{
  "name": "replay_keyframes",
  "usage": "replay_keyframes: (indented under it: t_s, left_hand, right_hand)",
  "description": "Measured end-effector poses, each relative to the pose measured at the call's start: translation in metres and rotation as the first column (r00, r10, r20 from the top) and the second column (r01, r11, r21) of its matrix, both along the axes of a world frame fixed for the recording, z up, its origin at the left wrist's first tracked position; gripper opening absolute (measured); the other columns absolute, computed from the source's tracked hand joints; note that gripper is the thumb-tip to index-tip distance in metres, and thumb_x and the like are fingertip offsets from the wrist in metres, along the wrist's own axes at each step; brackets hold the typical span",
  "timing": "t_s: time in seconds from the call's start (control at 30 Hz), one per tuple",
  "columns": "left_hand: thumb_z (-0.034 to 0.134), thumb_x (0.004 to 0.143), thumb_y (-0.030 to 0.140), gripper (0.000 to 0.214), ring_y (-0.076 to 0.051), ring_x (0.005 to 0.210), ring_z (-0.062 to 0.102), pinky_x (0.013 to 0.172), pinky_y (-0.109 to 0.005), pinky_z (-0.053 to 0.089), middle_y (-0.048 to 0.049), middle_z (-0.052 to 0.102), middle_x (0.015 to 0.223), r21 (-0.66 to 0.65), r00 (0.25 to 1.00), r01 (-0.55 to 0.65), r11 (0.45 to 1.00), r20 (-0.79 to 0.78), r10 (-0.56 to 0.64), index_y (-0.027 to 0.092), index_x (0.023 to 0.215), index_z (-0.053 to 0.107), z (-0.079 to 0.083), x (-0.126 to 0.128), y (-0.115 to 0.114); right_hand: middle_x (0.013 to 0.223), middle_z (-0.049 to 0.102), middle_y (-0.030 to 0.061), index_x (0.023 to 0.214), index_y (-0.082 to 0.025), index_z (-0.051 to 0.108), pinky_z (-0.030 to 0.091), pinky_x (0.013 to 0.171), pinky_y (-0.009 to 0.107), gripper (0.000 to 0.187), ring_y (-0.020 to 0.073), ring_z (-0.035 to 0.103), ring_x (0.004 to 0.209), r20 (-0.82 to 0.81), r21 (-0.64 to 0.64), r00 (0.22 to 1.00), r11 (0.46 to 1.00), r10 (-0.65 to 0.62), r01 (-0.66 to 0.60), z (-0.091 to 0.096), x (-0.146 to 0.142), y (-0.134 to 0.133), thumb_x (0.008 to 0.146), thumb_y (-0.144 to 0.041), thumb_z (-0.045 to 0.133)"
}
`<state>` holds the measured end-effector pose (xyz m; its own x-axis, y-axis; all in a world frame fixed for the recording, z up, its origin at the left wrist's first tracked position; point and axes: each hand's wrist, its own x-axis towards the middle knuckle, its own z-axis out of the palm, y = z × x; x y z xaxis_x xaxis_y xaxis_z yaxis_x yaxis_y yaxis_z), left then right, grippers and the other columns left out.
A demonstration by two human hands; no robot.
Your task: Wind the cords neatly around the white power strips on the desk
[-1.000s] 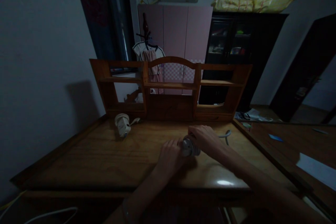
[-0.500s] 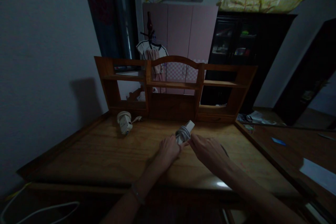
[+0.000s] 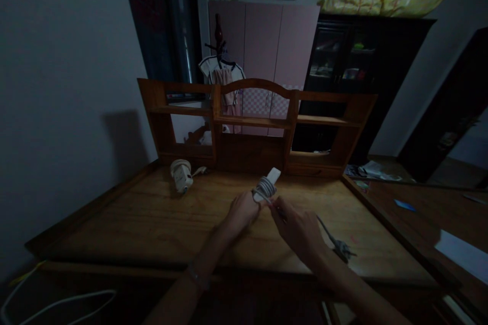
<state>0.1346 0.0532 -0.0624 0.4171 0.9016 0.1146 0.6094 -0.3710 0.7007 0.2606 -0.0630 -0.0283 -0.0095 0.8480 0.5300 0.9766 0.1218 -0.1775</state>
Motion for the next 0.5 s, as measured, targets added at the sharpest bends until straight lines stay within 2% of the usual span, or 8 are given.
replay_keyframes:
  t_s: [0.13,0.23,0.3,0.37,0.5]
  left_hand:
    - [0.064,0.069,0.057,0.043,-0.021,0.067,0.059,0.056,-0.025,0.035,-0.0075,0.066,0.074,-0.087,0.999,-0.026,0.996,0.039,0.029,0.018,0.084,0.069,-0.007,-0.004,0.009]
    - [0.070,0.064,0.057,0.044,-0.017,0.058,0.055,0.050,-0.023,0.032,-0.0049,0.062,0.065,-0.238,0.987,0.030,0.971,0.163,0.010,0.016,0.079,0.067,-0.012,-0.004,0.010]
    - [0.072,0.063,0.056,0.045,-0.015,0.053,0.053,0.048,-0.022,0.032,-0.0042,0.060,0.061,-0.345,0.966,0.087,0.934,0.257,0.005,0.014,0.077,0.065,-0.014,-0.003,0.009]
    - [0.072,0.064,0.056,0.046,-0.015,0.051,0.053,0.046,-0.022,0.034,-0.0048,0.060,0.062,-0.452,0.940,0.168,0.876,0.341,-0.005,0.013,0.077,0.064,-0.015,-0.003,0.007]
    - [0.068,0.070,0.057,0.047,-0.014,0.053,0.058,0.048,-0.023,0.042,-0.0066,0.063,0.067,-0.611,0.826,0.425,0.668,0.563,-0.010,0.011,0.081,0.062,-0.018,-0.007,0.000]
  right_hand:
    - [0.074,0.070,0.0027,0.086,-0.021,0.061,0.030,0.054,0.023,0.022,0.0153,0.063,0.062,-0.104,0.039,0.995,0.999,0.004,0.001,0.015,0.019,0.011,0.093,-0.035,0.046]
    - [0.075,0.071,0.0026,0.086,-0.021,0.062,0.032,0.055,0.022,0.022,0.0149,0.063,0.063,-0.149,0.044,0.989,0.999,0.024,-0.017,0.020,0.026,0.016,0.092,-0.037,0.048]
    - [0.075,0.071,0.0024,0.086,-0.021,0.062,0.033,0.056,0.022,0.022,0.0145,0.063,0.063,-0.158,0.034,0.986,0.998,0.049,-0.044,0.020,0.026,0.016,0.092,-0.037,0.048]
    - [0.074,0.070,0.0020,0.086,-0.021,0.062,0.034,0.056,0.022,0.021,0.0142,0.063,0.063,-0.154,0.022,0.987,0.998,0.054,-0.051,0.017,0.026,0.014,0.093,-0.036,0.048]
    - [0.074,0.069,0.0026,0.088,-0.022,0.060,0.033,0.054,0.022,0.023,0.0145,0.063,0.061,-0.154,-0.015,0.988,1.000,0.023,-0.026,0.010,0.025,0.011,0.093,-0.039,0.045]
